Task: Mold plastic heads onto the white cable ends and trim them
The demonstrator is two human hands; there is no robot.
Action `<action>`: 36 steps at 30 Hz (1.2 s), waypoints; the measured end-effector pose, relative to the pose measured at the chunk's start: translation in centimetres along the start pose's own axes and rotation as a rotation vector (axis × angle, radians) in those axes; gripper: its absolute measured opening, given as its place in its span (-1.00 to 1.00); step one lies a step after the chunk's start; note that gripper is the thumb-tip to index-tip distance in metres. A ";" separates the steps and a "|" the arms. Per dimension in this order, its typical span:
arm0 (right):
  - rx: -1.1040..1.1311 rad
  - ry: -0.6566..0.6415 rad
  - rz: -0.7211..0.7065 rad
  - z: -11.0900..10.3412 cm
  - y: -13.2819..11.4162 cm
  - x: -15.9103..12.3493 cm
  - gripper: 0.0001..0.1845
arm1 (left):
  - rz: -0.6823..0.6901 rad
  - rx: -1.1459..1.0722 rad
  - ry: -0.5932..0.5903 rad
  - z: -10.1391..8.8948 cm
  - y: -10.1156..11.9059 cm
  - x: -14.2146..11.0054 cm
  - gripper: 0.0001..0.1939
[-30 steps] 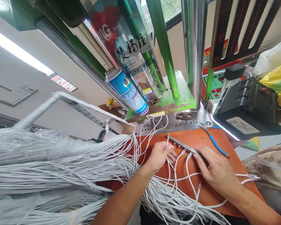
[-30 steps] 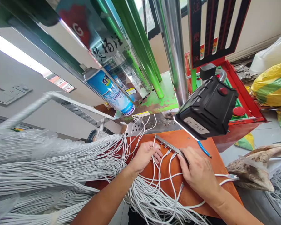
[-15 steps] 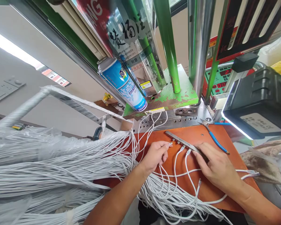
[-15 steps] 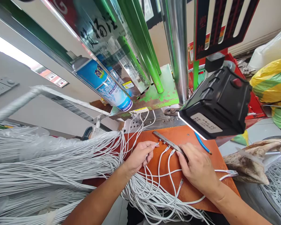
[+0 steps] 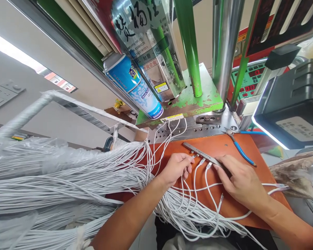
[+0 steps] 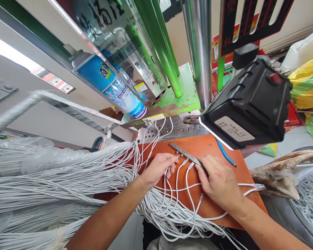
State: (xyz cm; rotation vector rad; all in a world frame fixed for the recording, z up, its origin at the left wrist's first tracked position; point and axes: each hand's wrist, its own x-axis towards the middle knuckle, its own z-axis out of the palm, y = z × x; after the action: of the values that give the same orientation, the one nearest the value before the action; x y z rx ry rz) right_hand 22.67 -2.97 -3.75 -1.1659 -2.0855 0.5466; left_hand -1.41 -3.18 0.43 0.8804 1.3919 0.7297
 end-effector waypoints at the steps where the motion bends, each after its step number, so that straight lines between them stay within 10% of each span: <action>1: 0.004 -0.008 -0.004 0.0 0.0 0.0 -0.70 | 0.001 0.004 -0.005 0.0 0.0 0.0 -0.69; 24: 0.170 -0.177 -0.120 -0.4 1.0 0.0 -0.84 | -0.030 0.036 0.035 1.8 0.2 0.9 -0.71; 36: 0.065 0.029 -0.058 -0.2 0.8 -0.2 -0.80 | 0.025 -0.322 -0.023 -2.3 -1.5 -3.5 -0.48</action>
State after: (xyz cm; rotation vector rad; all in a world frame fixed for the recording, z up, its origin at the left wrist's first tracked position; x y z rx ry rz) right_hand 23.38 -2.70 -4.22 -1.0669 -2.0548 0.5625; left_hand -4.02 -6.80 0.97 0.6507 1.2020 0.9300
